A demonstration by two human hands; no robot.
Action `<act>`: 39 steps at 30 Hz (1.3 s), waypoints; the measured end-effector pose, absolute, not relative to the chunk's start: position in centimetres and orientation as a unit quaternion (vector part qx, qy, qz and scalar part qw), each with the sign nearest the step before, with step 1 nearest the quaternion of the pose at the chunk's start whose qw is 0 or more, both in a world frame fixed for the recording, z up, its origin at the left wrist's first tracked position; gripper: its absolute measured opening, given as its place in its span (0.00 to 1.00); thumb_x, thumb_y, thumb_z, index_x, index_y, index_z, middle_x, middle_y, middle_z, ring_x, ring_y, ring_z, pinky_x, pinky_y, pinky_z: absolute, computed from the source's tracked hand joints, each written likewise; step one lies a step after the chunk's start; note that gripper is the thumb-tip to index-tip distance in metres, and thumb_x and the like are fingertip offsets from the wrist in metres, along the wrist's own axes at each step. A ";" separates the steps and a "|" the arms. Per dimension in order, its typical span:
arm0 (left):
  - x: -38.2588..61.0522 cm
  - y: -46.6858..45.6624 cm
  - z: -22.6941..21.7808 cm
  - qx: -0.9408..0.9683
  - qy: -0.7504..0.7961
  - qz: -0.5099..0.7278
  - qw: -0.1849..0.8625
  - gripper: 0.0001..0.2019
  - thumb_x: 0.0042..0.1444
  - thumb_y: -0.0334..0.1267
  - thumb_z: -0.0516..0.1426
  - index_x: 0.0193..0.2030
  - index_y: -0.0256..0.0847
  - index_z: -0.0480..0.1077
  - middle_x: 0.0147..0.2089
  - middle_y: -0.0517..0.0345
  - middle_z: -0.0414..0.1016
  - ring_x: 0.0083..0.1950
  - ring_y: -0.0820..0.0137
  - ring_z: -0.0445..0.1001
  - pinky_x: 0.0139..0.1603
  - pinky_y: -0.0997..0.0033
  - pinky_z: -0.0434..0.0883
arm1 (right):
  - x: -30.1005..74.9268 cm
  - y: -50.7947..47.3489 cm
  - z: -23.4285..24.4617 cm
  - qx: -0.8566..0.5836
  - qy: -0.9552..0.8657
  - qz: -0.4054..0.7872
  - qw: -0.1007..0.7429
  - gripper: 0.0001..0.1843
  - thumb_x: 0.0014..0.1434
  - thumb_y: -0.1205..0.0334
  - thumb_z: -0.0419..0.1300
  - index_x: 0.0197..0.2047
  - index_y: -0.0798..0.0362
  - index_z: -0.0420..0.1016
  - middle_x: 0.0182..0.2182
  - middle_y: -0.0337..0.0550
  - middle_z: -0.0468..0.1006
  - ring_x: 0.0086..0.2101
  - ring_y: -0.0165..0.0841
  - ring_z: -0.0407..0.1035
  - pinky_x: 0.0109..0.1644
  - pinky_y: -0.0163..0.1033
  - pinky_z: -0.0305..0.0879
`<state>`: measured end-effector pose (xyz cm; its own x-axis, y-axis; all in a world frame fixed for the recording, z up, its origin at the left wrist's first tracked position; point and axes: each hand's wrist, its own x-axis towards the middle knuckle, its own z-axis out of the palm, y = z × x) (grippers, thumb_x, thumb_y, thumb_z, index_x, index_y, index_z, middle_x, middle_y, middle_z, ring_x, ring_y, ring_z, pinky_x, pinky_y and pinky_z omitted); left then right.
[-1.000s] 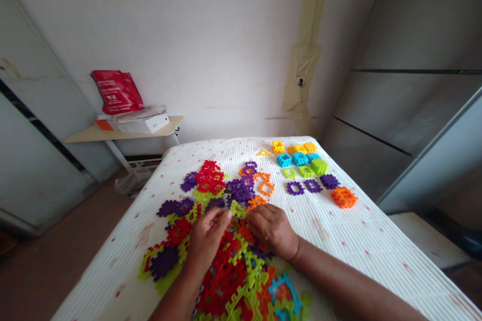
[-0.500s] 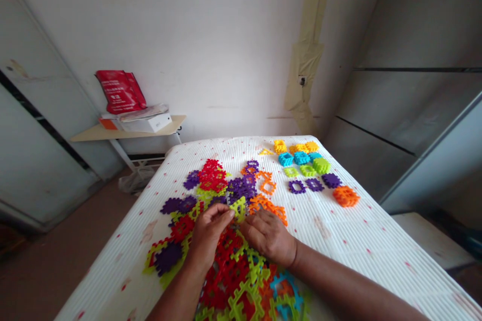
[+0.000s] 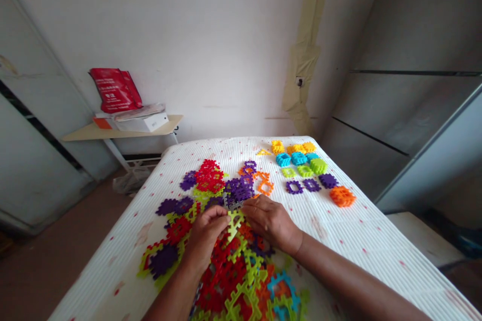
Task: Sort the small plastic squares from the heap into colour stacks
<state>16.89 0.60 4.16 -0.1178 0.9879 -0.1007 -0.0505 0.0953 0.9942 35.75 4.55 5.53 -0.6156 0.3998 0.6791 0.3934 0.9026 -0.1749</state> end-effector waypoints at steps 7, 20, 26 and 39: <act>17.4 0.5 4.4 0.442 0.550 0.476 0.526 0.12 0.45 0.45 0.60 0.28 0.39 0.67 0.19 0.67 0.62 0.21 0.78 0.59 0.22 0.79 0.59 | 36.6 4.8 5.0 -0.194 -0.930 0.017 0.312 0.07 0.62 0.67 0.52 0.39 0.55 0.71 0.33 0.46 0.75 0.35 0.31 0.68 0.40 0.34 0.64; 16.0 1.1 4.5 0.499 0.611 0.524 0.319 0.16 0.47 0.49 0.57 0.34 0.38 0.72 0.27 0.58 0.74 0.31 0.69 0.72 0.35 0.71 0.69 | 42.7 17.4 5.0 -0.605 -0.792 -0.046 0.066 0.13 0.59 0.69 0.51 0.42 0.55 0.75 0.38 0.47 0.79 0.39 0.33 0.72 0.39 0.32 0.61; 16.0 1.0 4.5 0.506 0.617 0.514 0.313 0.15 0.48 0.49 0.56 0.34 0.38 0.72 0.26 0.59 0.73 0.30 0.69 0.71 0.33 0.72 0.69 | 42.6 18.5 4.0 -0.608 -0.791 -0.064 0.034 0.15 0.62 0.71 0.47 0.43 0.57 0.74 0.41 0.53 0.77 0.40 0.35 0.71 0.41 0.34 0.61; 15.9 1.0 4.5 0.515 0.614 0.513 0.308 0.14 0.49 0.48 0.56 0.33 0.39 0.73 0.28 0.58 0.74 0.32 0.67 0.73 0.34 0.71 0.69 | 40.0 17.3 3.3 -0.581 -0.812 -0.051 0.015 0.14 0.57 0.72 0.49 0.41 0.59 0.75 0.39 0.53 0.78 0.40 0.35 0.71 0.41 0.34 0.61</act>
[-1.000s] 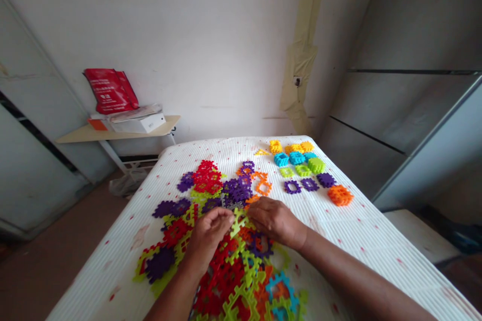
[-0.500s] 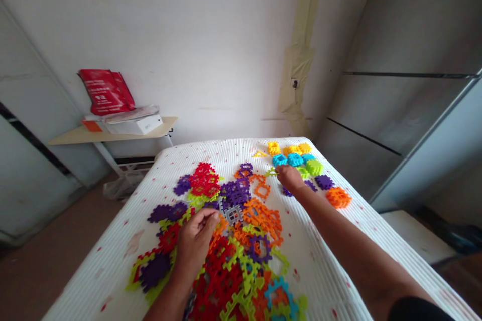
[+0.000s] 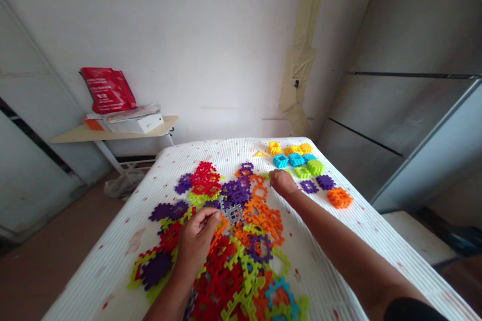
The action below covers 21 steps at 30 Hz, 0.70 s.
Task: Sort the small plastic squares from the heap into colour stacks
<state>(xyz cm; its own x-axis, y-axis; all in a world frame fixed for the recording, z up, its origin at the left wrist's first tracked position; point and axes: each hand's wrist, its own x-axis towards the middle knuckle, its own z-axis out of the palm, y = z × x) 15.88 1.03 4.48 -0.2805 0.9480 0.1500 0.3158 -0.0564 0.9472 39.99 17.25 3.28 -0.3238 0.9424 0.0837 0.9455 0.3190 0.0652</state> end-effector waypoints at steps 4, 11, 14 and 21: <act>15.9 1.0 4.4 0.516 0.614 0.512 0.308 0.14 0.49 0.48 0.57 0.35 0.39 0.74 0.26 0.59 0.73 0.31 0.67 0.73 0.33 0.71 0.69 | 39.5 16.3 3.3 -0.588 -0.808 -0.044 0.016 0.14 0.57 0.71 0.49 0.41 0.59 0.75 0.38 0.53 0.78 0.39 0.35 0.72 0.40 0.34 0.61; 15.7 1.1 4.0 0.521 0.609 0.511 0.312 0.15 0.50 0.48 0.56 0.37 0.39 0.74 0.27 0.59 0.73 0.31 0.68 0.72 0.33 0.72 0.69 | 38.6 13.9 2.9 -0.583 -0.811 -0.039 0.027 0.14 0.59 0.70 0.48 0.40 0.57 0.75 0.36 0.51 0.78 0.37 0.34 0.72 0.37 0.33 0.61; 15.7 1.1 3.9 0.523 0.611 0.508 0.307 0.15 0.50 0.48 0.56 0.36 0.39 0.74 0.27 0.59 0.74 0.32 0.68 0.72 0.34 0.72 0.69 | 38.5 12.5 2.9 -0.552 -0.832 -0.045 0.042 0.12 0.59 0.70 0.49 0.39 0.57 0.74 0.36 0.49 0.77 0.37 0.33 0.70 0.38 0.33 0.61; 15.9 1.2 4.0 0.523 0.613 0.507 0.306 0.15 0.49 0.49 0.56 0.33 0.39 0.73 0.27 0.58 0.73 0.32 0.67 0.73 0.34 0.71 0.69 | 39.4 12.8 3.7 -0.535 -0.836 -0.106 0.061 0.12 0.60 0.73 0.48 0.38 0.58 0.72 0.36 0.52 0.75 0.38 0.36 0.68 0.38 0.35 0.60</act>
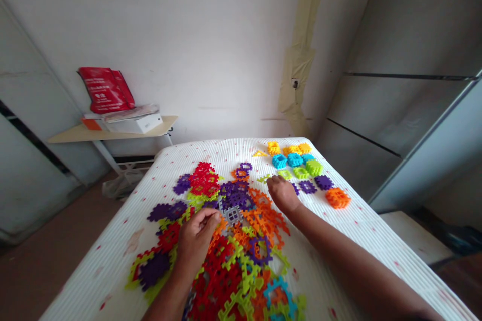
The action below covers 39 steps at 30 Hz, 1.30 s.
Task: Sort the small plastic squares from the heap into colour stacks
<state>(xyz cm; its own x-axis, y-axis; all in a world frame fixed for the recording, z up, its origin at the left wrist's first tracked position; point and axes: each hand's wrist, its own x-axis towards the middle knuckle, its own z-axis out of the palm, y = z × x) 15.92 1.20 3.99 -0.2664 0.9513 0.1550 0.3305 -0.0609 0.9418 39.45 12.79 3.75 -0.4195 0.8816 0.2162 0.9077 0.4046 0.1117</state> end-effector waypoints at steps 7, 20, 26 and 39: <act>15.8 1.2 3.9 0.524 0.615 0.500 0.312 0.16 0.50 0.51 0.56 0.33 0.39 0.72 0.27 0.58 0.73 0.31 0.67 0.72 0.34 0.71 0.69 | 40.3 16.5 3.9 -0.592 -0.801 -0.070 0.046 0.15 0.61 0.70 0.46 0.41 0.57 0.74 0.38 0.51 0.78 0.38 0.33 0.71 0.38 0.33 0.60; 15.8 1.2 4.2 0.525 0.620 0.502 0.298 0.14 0.49 0.49 0.56 0.32 0.40 0.74 0.29 0.57 0.76 0.32 0.67 0.73 0.33 0.71 0.69 | 40.0 18.0 2.7 -0.599 -0.798 -0.064 -0.001 0.15 0.62 0.70 0.46 0.44 0.59 0.72 0.39 0.55 0.77 0.39 0.36 0.72 0.38 0.35 0.63; 15.6 1.1 4.1 0.533 0.625 0.498 0.278 0.14 0.49 0.48 0.56 0.32 0.40 0.74 0.30 0.57 0.76 0.32 0.67 0.72 0.34 0.72 0.69 | 39.7 17.2 3.6 -0.597 -0.799 -0.070 0.001 0.15 0.61 0.72 0.46 0.43 0.58 0.72 0.38 0.54 0.77 0.37 0.36 0.72 0.36 0.35 0.61; 9.1 1.2 5.4 0.522 0.726 0.446 0.038 0.13 0.53 0.45 0.52 0.35 0.43 0.74 0.35 0.58 0.78 0.36 0.67 0.74 0.40 0.70 0.67 | 42.1 7.2 2.6 -0.412 -0.895 -0.032 0.166 0.16 0.65 0.63 0.44 0.30 0.54 0.69 0.26 0.41 0.71 0.27 0.28 0.65 0.29 0.33 0.52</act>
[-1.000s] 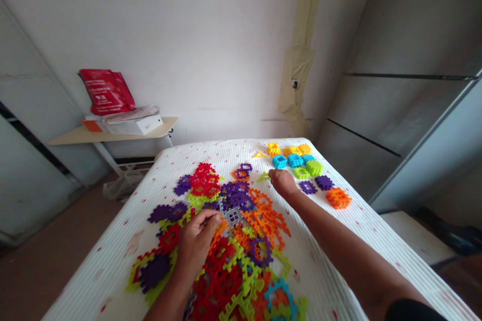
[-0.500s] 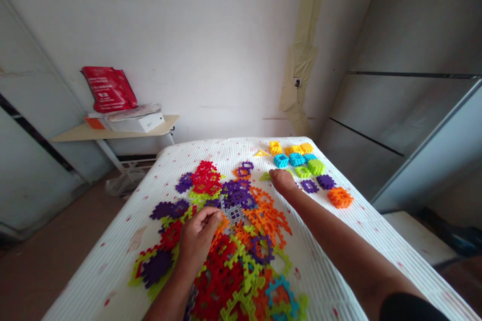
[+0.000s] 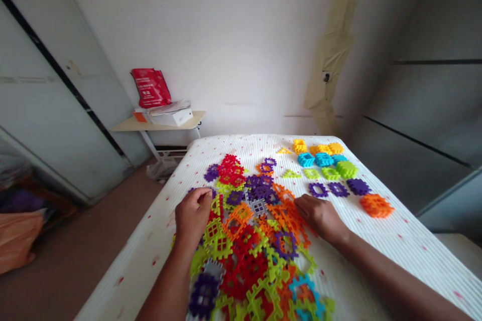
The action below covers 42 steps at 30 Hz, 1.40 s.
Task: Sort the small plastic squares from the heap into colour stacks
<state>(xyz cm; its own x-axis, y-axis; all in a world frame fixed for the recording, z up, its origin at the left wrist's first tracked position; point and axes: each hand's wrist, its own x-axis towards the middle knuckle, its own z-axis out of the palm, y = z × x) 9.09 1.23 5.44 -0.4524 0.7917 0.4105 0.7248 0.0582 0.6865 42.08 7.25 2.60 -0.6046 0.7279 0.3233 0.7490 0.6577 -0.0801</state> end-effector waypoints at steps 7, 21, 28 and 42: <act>6.3 1.5 5.1 0.549 0.791 0.269 -0.012 0.14 0.54 0.39 0.49 0.39 0.43 0.75 0.42 0.53 0.78 0.42 0.64 0.74 0.45 0.68 0.67 | 44.6 5.1 0.6 -0.392 -0.897 0.002 0.205 0.18 0.66 0.61 0.43 0.34 0.53 0.72 0.27 0.43 0.72 0.27 0.29 0.67 0.30 0.34 0.58; 9.3 1.7 4.4 0.574 0.809 0.121 -0.032 0.19 0.49 0.50 0.53 0.40 0.42 0.75 0.41 0.46 0.74 0.48 0.54 0.68 0.45 0.54 0.62 | 44.1 5.2 0.1 -0.435 -0.867 0.058 0.234 0.20 0.66 0.55 0.42 0.35 0.52 0.73 0.29 0.44 0.74 0.29 0.30 0.69 0.33 0.33 0.63; 11.0 1.3 5.6 0.564 0.824 0.045 -0.042 0.23 0.51 0.53 0.46 0.43 0.41 0.72 0.43 0.43 0.71 0.49 0.51 0.66 0.44 0.50 0.61 | 43.8 5.2 0.5 -0.442 -0.865 0.043 0.233 0.18 0.66 0.59 0.44 0.30 0.54 0.70 0.27 0.42 0.71 0.27 0.28 0.67 0.31 0.31 0.57; 11.2 1.5 5.2 0.598 0.798 0.034 -0.063 0.20 0.53 0.47 0.43 0.41 0.43 0.72 0.42 0.46 0.73 0.46 0.54 0.68 0.41 0.53 0.59 | 43.6 5.2 0.3 -0.447 -0.860 0.053 0.238 0.13 0.64 0.64 0.48 0.30 0.54 0.68 0.27 0.40 0.70 0.27 0.27 0.65 0.31 0.30 0.55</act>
